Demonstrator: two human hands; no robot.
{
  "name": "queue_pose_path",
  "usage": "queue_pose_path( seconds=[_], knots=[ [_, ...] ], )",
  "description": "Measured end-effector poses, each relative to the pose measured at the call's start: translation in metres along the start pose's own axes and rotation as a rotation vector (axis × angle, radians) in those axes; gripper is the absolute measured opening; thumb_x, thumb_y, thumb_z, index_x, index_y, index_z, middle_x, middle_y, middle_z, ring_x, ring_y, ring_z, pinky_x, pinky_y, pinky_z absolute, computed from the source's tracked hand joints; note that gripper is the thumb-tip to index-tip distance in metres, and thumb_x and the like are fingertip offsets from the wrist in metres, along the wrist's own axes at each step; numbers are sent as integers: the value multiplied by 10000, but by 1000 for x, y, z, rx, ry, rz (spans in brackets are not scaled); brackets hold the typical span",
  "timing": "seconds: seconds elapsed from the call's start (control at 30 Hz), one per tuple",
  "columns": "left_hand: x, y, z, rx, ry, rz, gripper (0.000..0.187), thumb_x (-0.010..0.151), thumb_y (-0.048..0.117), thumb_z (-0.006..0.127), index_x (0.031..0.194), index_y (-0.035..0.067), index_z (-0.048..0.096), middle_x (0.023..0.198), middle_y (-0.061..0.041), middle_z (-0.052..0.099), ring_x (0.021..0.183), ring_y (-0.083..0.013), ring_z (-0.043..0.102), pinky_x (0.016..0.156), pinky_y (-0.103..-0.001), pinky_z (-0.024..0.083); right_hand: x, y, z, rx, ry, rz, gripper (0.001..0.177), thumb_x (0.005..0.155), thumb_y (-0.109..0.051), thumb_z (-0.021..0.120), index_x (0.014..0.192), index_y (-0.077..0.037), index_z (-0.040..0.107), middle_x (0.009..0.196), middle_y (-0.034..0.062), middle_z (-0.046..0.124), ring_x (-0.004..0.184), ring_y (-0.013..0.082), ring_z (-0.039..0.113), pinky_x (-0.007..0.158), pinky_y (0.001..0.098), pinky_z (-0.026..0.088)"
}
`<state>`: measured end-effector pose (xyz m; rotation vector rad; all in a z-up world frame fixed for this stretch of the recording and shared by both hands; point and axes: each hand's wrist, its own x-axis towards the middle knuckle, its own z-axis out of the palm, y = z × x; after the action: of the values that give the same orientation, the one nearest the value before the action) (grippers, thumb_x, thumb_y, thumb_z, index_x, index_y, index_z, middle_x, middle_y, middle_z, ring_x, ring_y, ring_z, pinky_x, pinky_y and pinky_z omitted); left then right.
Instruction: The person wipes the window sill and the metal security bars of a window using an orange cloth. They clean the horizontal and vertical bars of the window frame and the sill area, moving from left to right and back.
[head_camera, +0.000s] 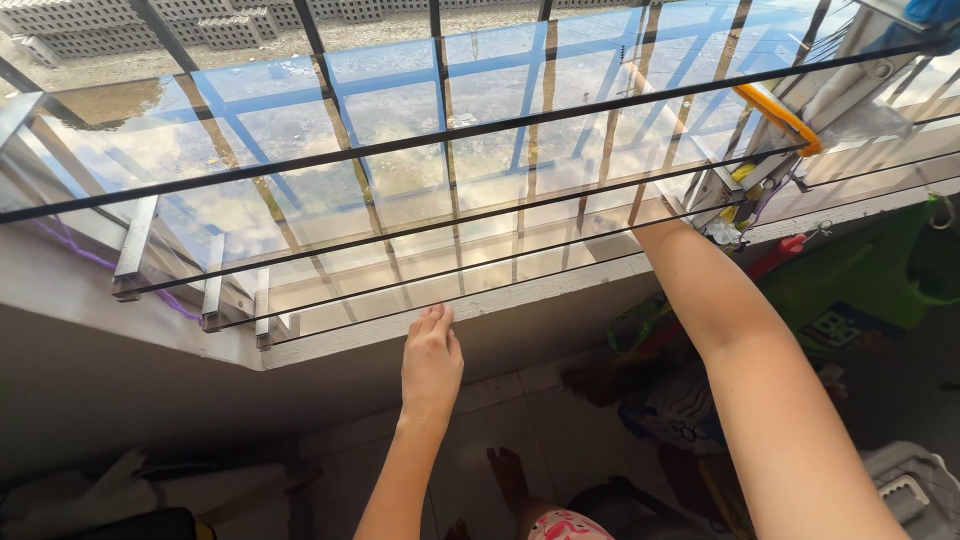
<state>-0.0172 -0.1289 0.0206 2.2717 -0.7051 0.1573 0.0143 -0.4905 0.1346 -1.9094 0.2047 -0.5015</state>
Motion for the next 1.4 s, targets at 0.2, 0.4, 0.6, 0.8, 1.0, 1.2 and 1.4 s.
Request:
queue_pose_path(
  seconds=[0.2, 0.4, 0.6, 0.8, 1.0, 1.2, 1.4],
  knots=[
    [3, 0, -11, -103, -76, -67, 330, 919, 47, 600, 1226, -24, 698, 1325, -150, 670, 1318, -309, 556, 1100, -391, 436, 4, 0, -27, 12, 99, -7, 331, 1073, -186, 496, 1289, 28, 627, 1237, 166, 639, 1144, 302, 595, 1043, 413, 464],
    [4, 3, -15, -139, -57, -78, 338, 908, 23, 595, 1227, -21, 698, 1320, -146, 676, 1299, -308, 563, 1091, -387, 443, 23, -6, -24, 33, 144, -37, 331, 1070, -183, 496, 1288, 29, 627, 1244, 166, 641, 1154, 302, 596, 1053, 412, 464],
    [4, 1, -14, -133, -45, -55, 332, 901, 5, 606, 1217, -37, 698, 1292, -163, 689, 1280, -316, 579, 1090, -383, 454, 29, 1, 1, 66, 131, -33, 330, 1068, -180, 496, 1287, 30, 627, 1251, 166, 642, 1164, 302, 598, 1064, 412, 465],
    [4, 1, -16, -136, -33, -43, 338, 899, 5, 611, 1224, -41, 693, 1299, -161, 686, 1280, -306, 582, 1100, -386, 447, 23, -6, 35, 64, 37, -43, 329, 1066, -178, 497, 1286, 30, 626, 1259, 166, 644, 1174, 303, 599, 1074, 411, 466],
    [4, 1, -13, -142, -34, -59, 344, 897, 10, 610, 1227, -36, 694, 1308, -156, 681, 1296, -301, 570, 1105, -383, 440, 13, -21, 86, 30, -107, -52, 329, 1064, -175, 497, 1285, 31, 626, 1266, 166, 646, 1184, 303, 601, 1084, 411, 467],
    [3, 1, -13, -147, -24, -77, 338, 906, 10, 601, 1227, -27, 700, 1318, -152, 675, 1317, -296, 562, 1115, -385, 430, 12, -39, 118, -15, -205, -85, 328, 1062, -173, 497, 1284, 31, 626, 1273, 166, 647, 1194, 303, 602, 1095, 410, 468],
    [3, -3, -14, -184, -51, -72, 347, 892, -1, 591, 1221, -41, 694, 1345, -161, 656, 1326, -312, 542, 1104, -397, 425, 0, -40, 131, 24, -188, -80, 328, 1059, -170, 497, 1283, 32, 626, 1280, 166, 649, 1204, 303, 604, 1105, 410, 469]
  ],
)
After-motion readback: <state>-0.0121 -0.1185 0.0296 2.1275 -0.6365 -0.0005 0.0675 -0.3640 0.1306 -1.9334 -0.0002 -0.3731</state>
